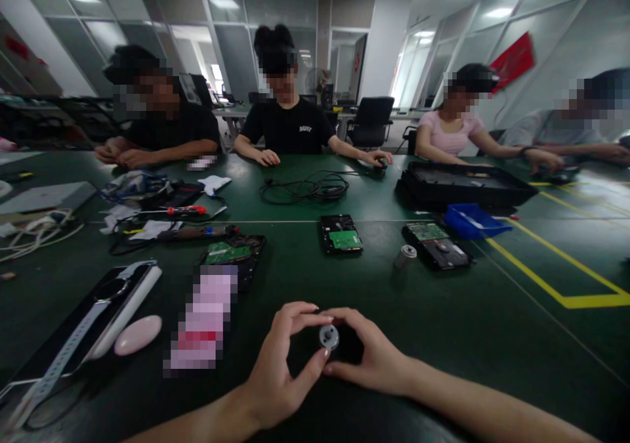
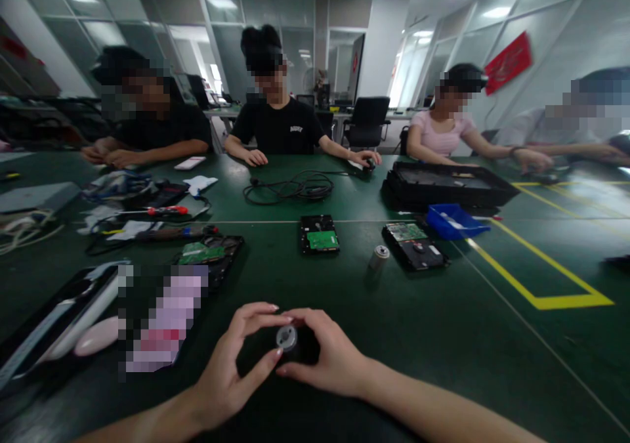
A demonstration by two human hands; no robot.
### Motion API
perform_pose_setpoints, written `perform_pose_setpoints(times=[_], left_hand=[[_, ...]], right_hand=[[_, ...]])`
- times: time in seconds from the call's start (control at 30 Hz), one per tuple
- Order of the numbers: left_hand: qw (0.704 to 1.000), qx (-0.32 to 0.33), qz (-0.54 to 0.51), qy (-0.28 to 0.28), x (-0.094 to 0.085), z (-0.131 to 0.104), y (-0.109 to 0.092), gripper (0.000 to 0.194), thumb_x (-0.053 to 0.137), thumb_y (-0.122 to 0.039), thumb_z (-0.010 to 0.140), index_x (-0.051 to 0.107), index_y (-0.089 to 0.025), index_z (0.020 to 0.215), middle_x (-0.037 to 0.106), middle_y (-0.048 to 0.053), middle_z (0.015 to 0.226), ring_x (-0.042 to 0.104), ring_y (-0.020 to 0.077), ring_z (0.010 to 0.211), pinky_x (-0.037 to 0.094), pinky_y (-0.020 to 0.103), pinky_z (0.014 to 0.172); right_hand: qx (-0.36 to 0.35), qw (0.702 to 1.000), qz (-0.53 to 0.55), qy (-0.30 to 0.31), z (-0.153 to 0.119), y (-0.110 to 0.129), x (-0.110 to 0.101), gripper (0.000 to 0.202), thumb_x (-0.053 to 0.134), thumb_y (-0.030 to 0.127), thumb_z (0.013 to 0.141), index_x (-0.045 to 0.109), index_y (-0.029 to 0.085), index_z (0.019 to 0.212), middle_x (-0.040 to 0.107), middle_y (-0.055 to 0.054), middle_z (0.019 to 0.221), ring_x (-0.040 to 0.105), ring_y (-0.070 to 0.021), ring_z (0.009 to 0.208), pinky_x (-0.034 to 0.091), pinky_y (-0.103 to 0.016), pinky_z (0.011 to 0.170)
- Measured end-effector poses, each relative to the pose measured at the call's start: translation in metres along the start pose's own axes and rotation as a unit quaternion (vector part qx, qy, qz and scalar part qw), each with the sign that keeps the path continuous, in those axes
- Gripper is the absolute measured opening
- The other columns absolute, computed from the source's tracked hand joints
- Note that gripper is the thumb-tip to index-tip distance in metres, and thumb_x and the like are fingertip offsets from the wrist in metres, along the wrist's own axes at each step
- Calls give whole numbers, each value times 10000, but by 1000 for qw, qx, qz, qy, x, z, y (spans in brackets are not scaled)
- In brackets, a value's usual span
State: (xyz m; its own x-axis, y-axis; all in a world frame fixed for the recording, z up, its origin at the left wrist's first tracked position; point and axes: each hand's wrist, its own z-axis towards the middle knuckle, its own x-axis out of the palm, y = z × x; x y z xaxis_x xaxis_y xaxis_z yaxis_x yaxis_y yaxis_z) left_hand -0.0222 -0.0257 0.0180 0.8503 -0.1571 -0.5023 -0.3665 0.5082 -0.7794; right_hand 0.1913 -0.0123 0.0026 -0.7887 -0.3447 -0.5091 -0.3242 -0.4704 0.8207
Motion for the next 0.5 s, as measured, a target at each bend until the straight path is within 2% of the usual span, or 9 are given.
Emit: perform_pose_setpoints(times=[0.13,0.27,0.37,0.5], left_hand=[[999,-32,19,15,0,9,-1,259,646,-226,859,654,-266,1115,609,77,1192,583,274,1129,434,451,987],[999,-41,27,9,-3,17,-5,120,686,-223,838,715,-267,946,650,43,1095,632,246,1045,484,394,917],[998,-63,15,-2,-3,21,-11,76,721,-204,811,673,-234,862,686,19,952,681,214,919,515,344,833],[993,-93,-54,-41,3,24,-16,240,725,-134,786,503,-222,817,721,-30,768,718,173,737,535,277,705]], right_hand=[[-5,999,-41,20,3,-2,2,412,739,267,784,578,206,1158,664,-80,1153,608,-226,1064,476,-375,933],[-9,999,-30,21,5,0,0,413,743,281,793,590,223,1173,674,-54,1160,607,-209,1085,462,-355,963],[0,999,-29,20,5,0,0,403,744,297,791,602,219,1161,679,-53,1142,613,-210,1062,469,-355,950],[27,999,-33,19,4,-1,1,389,739,317,790,609,206,1139,679,-66,1104,618,-223,1024,488,-367,916]])
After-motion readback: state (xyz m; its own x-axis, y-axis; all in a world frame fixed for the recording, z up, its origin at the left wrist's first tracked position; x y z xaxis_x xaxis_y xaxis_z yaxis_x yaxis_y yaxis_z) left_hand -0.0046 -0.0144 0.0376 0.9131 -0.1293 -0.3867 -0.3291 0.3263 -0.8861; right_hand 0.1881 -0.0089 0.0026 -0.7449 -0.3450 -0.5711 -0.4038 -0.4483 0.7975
